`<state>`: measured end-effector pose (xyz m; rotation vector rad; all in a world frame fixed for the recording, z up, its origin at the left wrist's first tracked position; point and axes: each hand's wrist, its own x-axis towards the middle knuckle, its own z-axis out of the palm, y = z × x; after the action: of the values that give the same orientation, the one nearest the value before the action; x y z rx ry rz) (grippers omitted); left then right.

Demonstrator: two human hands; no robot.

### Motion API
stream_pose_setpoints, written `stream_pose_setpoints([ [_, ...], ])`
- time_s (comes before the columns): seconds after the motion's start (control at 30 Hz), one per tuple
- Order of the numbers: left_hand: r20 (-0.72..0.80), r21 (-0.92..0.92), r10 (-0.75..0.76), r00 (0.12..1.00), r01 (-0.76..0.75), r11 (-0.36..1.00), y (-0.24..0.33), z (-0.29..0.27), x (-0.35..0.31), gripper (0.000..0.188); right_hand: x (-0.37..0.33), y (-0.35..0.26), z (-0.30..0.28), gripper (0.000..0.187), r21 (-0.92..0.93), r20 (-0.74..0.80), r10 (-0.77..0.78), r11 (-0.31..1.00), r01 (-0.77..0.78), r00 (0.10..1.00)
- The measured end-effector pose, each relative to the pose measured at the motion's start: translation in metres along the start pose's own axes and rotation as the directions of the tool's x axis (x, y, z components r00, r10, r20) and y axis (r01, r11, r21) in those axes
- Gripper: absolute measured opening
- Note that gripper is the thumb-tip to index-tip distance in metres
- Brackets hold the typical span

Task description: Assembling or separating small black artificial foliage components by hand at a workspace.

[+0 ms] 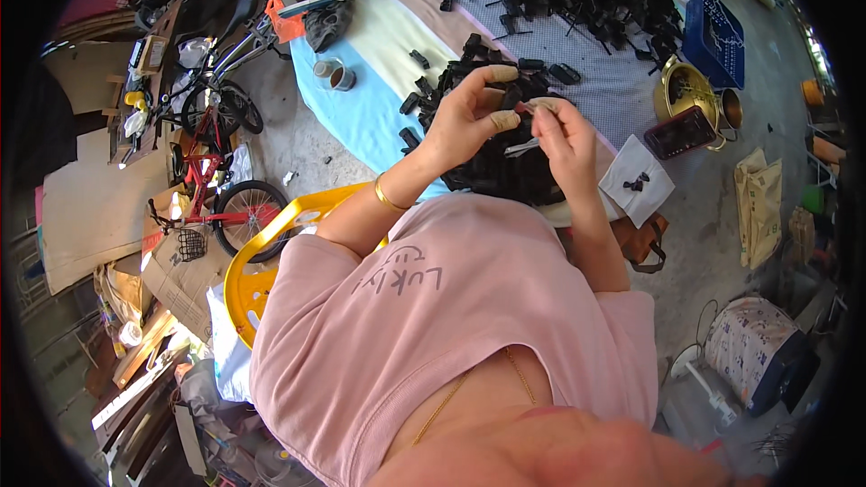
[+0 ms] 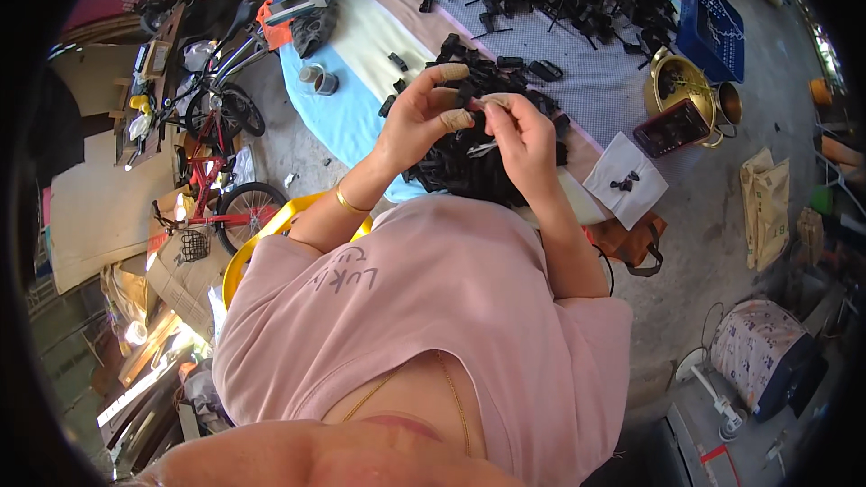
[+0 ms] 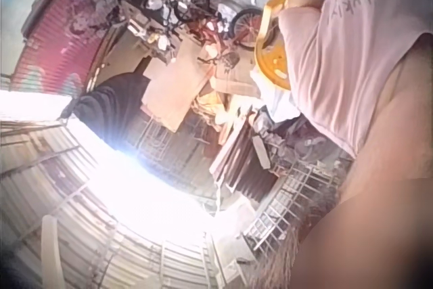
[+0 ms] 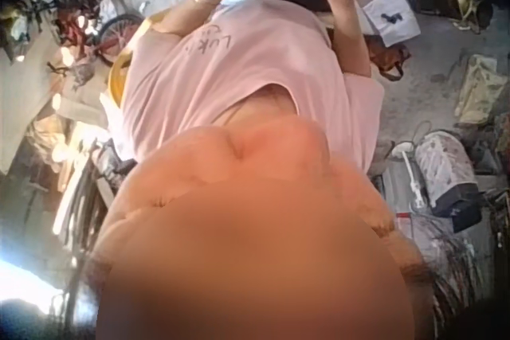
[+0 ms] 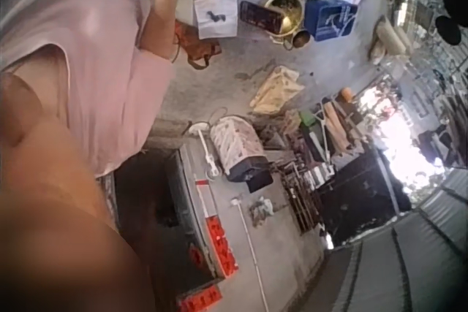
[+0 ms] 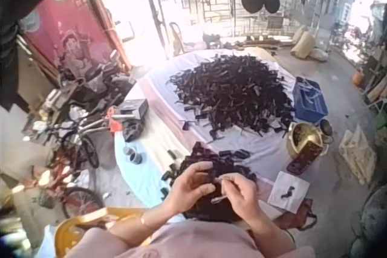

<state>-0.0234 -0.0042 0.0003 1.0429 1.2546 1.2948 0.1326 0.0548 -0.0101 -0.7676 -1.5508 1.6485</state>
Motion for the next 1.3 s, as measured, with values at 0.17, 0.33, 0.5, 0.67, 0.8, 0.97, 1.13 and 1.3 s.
stream_pose_setpoints([
  [0.17,-0.088,0.101,0.066,0.994,-0.057,0.993,0.002,0.007,-0.006,0.04,0.001,0.001,0.005,0.014,-0.118,0.083,-0.022,0.993,0.032,0.996],
  [0.33,-0.184,0.137,0.143,0.973,-0.119,0.983,0.003,0.012,-0.013,0.03,-0.001,-0.005,0.01,0.014,-0.17,0.052,-0.048,0.984,0.056,0.998],
  [0.5,-0.179,0.197,0.183,0.967,-0.146,0.969,0.006,0.013,-0.018,0.026,-0.003,-0.014,0.012,0.016,-0.215,0.051,-0.066,0.974,0.075,0.997],
  [0.67,-0.193,0.336,0.318,0.928,-0.242,0.91,0.006,0.014,-0.018,0.025,-0.005,-0.009,0.012,0.018,-0.187,0.052,-0.01,0.982,0.02,0.999],
  [0.8,-0.121,0.653,0.568,0.814,-0.366,0.663,0.004,0.014,-0.015,0.024,-0.003,-0.004,0.014,0.015,-0.133,0.042,0.1,0.987,-0.094,0.994],
  [0.97,-0.181,0.195,0.296,0.938,-0.261,0.945,0.001,0.014,-0.013,0.028,-0.001,0.0,0.011,0.012,-0.036,0.051,-0.026,0.999,0.028,0.998],
  [1.13,-0.059,-0.555,-0.187,0.981,0.124,0.823,0.012,-0.004,-0.001,0.034,-0.005,-0.016,-0.004,0.011,-0.294,0.023,-0.247,0.924,0.243,0.969],
  [1.3,0.2,-0.674,-0.254,0.946,0.321,0.665,0.002,0.0,-0.004,0.035,-0.012,-0.024,-0.003,0.008,-0.183,0.015,-0.392,0.903,0.388,0.92],
])
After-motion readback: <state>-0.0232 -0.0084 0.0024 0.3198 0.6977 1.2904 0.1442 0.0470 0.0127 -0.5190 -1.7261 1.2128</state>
